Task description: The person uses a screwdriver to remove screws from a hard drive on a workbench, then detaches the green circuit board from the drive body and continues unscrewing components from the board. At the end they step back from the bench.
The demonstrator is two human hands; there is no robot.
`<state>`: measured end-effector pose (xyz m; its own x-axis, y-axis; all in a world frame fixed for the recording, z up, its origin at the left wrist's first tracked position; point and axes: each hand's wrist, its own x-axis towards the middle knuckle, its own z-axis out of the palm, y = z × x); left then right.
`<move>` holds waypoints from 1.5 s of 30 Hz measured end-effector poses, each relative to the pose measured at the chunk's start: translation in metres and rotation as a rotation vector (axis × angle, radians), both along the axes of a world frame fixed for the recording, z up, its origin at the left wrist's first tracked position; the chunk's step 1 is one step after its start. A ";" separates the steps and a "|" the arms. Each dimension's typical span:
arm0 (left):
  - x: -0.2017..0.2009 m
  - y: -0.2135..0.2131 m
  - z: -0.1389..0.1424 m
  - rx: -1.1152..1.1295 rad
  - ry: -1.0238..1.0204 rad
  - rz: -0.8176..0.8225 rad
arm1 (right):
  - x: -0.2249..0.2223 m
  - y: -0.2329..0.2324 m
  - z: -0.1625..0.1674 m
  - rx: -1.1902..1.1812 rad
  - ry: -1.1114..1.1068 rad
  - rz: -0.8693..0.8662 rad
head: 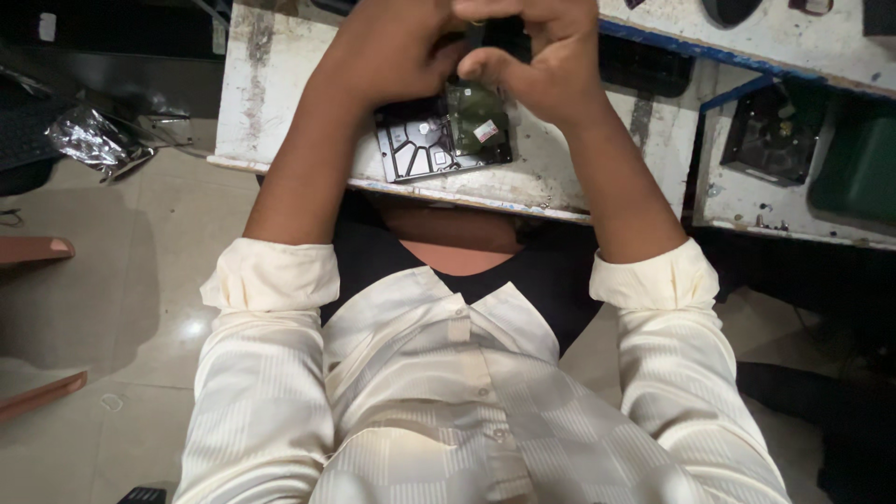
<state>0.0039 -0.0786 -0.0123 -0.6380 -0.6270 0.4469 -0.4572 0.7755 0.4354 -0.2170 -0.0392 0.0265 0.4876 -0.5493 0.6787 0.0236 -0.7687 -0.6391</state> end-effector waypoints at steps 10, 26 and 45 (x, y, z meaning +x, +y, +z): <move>0.007 0.003 0.001 0.739 0.529 -0.383 | -0.012 -0.005 -0.020 0.418 -0.163 -0.026; 0.007 0.008 0.023 0.616 0.350 -0.397 | -0.001 -0.001 0.007 0.332 -0.025 -0.050; 0.005 0.008 0.029 0.804 0.467 -0.519 | -0.003 -0.005 0.014 -0.063 0.071 -0.012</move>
